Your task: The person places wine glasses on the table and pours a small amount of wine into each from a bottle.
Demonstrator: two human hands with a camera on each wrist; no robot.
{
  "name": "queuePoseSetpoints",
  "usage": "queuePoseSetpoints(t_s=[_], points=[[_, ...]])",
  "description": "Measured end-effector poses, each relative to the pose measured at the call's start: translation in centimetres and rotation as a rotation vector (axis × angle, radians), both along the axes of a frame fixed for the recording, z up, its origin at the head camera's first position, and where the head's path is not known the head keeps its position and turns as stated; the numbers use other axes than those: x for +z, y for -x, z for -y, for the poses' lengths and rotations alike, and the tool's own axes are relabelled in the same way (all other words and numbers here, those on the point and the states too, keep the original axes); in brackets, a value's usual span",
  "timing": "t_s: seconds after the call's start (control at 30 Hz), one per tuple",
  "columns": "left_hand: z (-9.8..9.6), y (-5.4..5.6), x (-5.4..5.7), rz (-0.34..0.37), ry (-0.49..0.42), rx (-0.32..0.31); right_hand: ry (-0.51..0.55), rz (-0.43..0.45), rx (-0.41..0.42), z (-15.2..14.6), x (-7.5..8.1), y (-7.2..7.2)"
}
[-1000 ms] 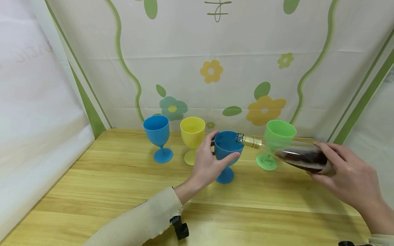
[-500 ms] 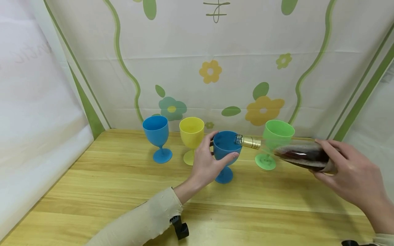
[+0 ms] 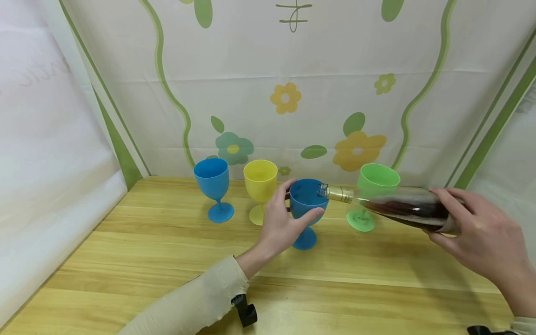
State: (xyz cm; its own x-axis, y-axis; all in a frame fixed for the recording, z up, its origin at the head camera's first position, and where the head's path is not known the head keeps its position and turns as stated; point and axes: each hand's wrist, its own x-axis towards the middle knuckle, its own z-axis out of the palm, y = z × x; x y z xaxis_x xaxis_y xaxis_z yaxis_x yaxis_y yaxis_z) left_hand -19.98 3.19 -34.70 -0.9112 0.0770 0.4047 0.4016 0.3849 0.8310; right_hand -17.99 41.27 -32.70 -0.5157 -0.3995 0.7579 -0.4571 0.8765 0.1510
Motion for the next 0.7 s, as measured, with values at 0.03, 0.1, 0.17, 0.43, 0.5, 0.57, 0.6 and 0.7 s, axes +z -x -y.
queuePoseSetpoints(t_s=[0.03, 0.1, 0.17, 0.43, 0.5, 0.57, 0.6, 0.7], points=[[0.0, 0.0, 0.0, -0.001, -0.001, 0.001, -0.004, 0.001, -0.004, 0.0, 0.1, 0.0], [0.0, 0.0, -0.1, -0.003, -0.003, 0.003, -0.010, 0.004, -0.008, 0.0, 0.2, -0.1], [0.0, 0.1, -0.2, -0.003, -0.007, 0.002, -0.015, 0.005, -0.013, 0.0, 0.4, -0.1], [0.0, 0.1, -0.2, 0.001, -0.022, -0.004, -0.020, 0.000, -0.009, 0.0, 0.8, -0.1], [0.0, 0.1, -0.2, 0.002, -0.024, -0.005, -0.024, -0.005, -0.008, 0.0, 0.9, 0.0], [0.0, 0.1, -0.2, 0.002, -0.025, -0.007, -0.027, -0.010, -0.002, 0.0, 1.0, 0.0], [0.0, 0.1, -0.2, 0.002, -0.025, -0.007, -0.027, -0.012, 0.001, 0.0, 1.1, 0.0], [0.0, 0.1, -0.2, 0.004, -0.023, -0.007, -0.023, -0.014, 0.016, 0.0, 1.3, 0.0]])
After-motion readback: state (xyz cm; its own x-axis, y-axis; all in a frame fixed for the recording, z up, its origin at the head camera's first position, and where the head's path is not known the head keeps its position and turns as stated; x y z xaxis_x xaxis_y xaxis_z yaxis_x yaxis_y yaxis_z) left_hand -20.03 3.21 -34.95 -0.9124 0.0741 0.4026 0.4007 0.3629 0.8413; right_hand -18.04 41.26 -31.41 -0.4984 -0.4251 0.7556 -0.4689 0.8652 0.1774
